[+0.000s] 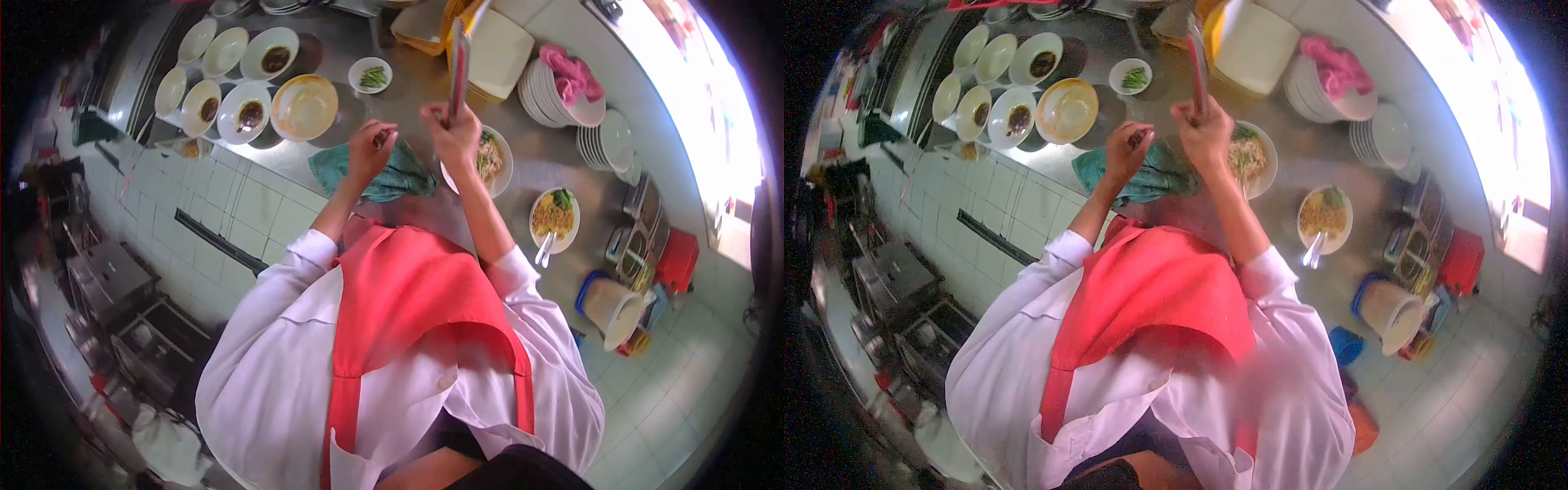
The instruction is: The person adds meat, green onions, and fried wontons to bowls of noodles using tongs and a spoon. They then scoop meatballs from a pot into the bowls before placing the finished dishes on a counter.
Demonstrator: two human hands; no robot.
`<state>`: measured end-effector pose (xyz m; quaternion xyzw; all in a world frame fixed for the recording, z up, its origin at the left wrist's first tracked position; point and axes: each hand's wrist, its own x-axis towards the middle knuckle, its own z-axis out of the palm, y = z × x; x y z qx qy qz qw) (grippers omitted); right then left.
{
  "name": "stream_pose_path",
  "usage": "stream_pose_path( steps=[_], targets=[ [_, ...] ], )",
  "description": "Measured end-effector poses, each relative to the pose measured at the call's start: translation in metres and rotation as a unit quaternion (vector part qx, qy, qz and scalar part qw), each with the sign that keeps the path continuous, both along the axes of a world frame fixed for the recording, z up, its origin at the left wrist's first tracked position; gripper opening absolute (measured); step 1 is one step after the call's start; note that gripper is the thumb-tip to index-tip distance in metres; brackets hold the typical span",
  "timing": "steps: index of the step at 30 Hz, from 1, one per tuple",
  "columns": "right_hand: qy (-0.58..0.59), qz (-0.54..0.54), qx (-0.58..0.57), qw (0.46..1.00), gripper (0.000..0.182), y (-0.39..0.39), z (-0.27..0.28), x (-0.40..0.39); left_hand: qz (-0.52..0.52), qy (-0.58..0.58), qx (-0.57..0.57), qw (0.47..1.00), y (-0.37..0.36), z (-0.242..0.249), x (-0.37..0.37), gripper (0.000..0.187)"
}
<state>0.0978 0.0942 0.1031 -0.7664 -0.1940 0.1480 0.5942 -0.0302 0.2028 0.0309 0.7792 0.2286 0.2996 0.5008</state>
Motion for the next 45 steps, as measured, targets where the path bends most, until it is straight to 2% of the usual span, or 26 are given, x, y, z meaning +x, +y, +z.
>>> stream_pose_path(
  steps=[3, 5, 6, 8, 10, 12, 13, 14, 16, 18, 20, 22, 23, 24, 26, 27, 29, 30, 32, 33, 36, 37, 41, 42, 44, 45],
  targets=[
    [-0.092, 0.059, -0.004, 0.994, 0.02, 0.055, 0.0, 0.024, 0.057, 0.065, 0.031, 0.996, 0.008, 0.005, -0.047, 0.009],
    [-0.139, 0.041, -0.089, 0.985, 0.027, 0.078, 0.018, 0.031, 0.098, 0.082, 0.048, 0.991, 0.007, 0.004, -0.078, 0.009],
    [-0.144, 0.049, -0.083, 0.985, 0.027, 0.083, 0.021, 0.03, 0.128, 0.101, 0.06, 0.985, 0.006, 0.0, -0.093, 0.008],
    [-0.119, 0.056, -0.119, 0.984, 0.033, 0.089, 0.021, 0.029, 0.196, 0.035, 0.061, 0.978, 0.002, -0.027, -0.129, 0.008],
    [-0.133, 0.077, -0.137, 0.979, 0.034, 0.092, 0.003, 0.029, 0.243, 0.071, 0.013, 0.967, -0.014, -0.023, -0.159, 0.009],
    [-0.102, 0.047, -0.064, 0.992, 0.035, 0.096, -0.001, 0.029, 0.293, 0.091, -0.038, 0.951, -0.028, -0.033, -0.181, 0.01],
    [-0.168, 0.02, 0.006, 0.986, 0.03, 0.105, -0.008, 0.035, 0.301, 0.083, -0.038, 0.949, -0.033, -0.036, -0.187, 0.01],
    [-0.172, 0.027, 0.008, 0.985, 0.03, 0.115, -0.012, 0.049, 0.303, 0.1, -0.053, 0.946, -0.04, -0.039, -0.193, 0.011],
    [-0.109, 0.002, 0.047, 0.993, 0.025, 0.131, 0.011, 0.061, 0.311, 0.118, -0.07, 0.941, -0.049, -0.046, -0.199, 0.012],
    [-0.033, 0.005, 0.031, 0.999, 0.024, 0.142, 0.054, 0.064, 0.283, 0.088, -0.187, 0.936, -0.056, -0.056, -0.2, 0.016],
    [-0.033, 0.011, 0.025, 0.999, 0.025, 0.164, 0.042, 0.099, 0.302, 0.089, -0.232, 0.921, -0.063, -0.071, -0.202, 0.016],
    [0.078, 0.043, 0.021, 0.996, 0.028, 0.157, 0.081, 0.077, 0.315, 0.095, -0.279, 0.902, -0.069, -0.087, -0.204, 0.017],
    [0.105, 0.078, 0.077, 0.988, 0.039, 0.149, 0.088, 0.063, 0.316, 0.135, -0.318, 0.883, -0.071, -0.094, -0.203, 0.019],
    [0.106, 0.078, 0.073, 0.989, 0.039, 0.143, 0.08, 0.06, 0.314, 0.172, -0.353, 0.864, -0.07, -0.103, -0.202, 0.02],
    [-0.009, 0.115, 0.03, 0.993, 0.028, 0.134, 0.059, 0.058, 0.282, 0.2, -0.364, 0.865, -0.071, -0.133, -0.201, 0.024],
    [0.034, 0.136, 0.039, 0.989, 0.033, 0.121, 0.059, 0.044, 0.283, 0.176, -0.433, 0.838, -0.072, -0.147, -0.195, 0.025],
    [-0.109, 0.153, -0.016, 0.982, 0.035, 0.089, 0.035, 0.017, 0.282, 0.1, -0.561, 0.772, -0.07, -0.163, -0.179, 0.026],
    [-0.08, 0.191, -0.037, 0.978, 0.038, 0.073, 0.027, -0.003, 0.265, 0.061, -0.603, 0.75, -0.07, -0.204, -0.177, 0.028],
    [-0.052, 0.271, -0.079, 0.958, 0.037, 0.037, 0.003, -0.037, 0.192, 0.051, -0.666, 0.719, -0.061, -0.196, -0.156, 0.036],
    [-0.06, 0.312, -0.092, 0.944, 0.033, 0.03, -0.008, -0.04, 0.164, 0.025, -0.665, 0.728, -0.057, -0.202, -0.146, 0.036],
    [-0.163, 0.298, -0.128, 0.932, 0.026, 0.043, 0.015, -0.042, 0.109, -0.022, -0.64, 0.761, -0.06, -0.217, -0.122, 0.035],
    [-0.274, 0.268, -0.073, 0.921, 0.023, 0.06, 0.028, -0.031, 0.103, -0.027, -0.62, 0.777, -0.064, -0.221, -0.117, 0.035],
    [-0.455, 0.056, -0.056, 0.887, 0.026, 0.149, 0.086, 0.043, 0.109, -0.022, -0.5, 0.859, -0.092, -0.237, -0.098, 0.034],
    [-0.422, 0.06, -0.075, 0.902, 0.029, 0.17, 0.101, 0.059, 0.117, -0.018, -0.462, 0.879, -0.101, -0.24, -0.094, 0.034],
    [-0.413, 0.042, -0.221, 0.882, 0.031, 0.211, 0.118, 0.087, 0.137, -0.006, -0.373, 0.917, -0.122, -0.246, -0.091, 0.034],
    [-0.412, 0.047, -0.218, 0.884, 0.031, 0.224, 0.116, 0.106, 0.148, -0.002, -0.332, 0.932, -0.134, -0.249, -0.09, 0.034]
  ],
)
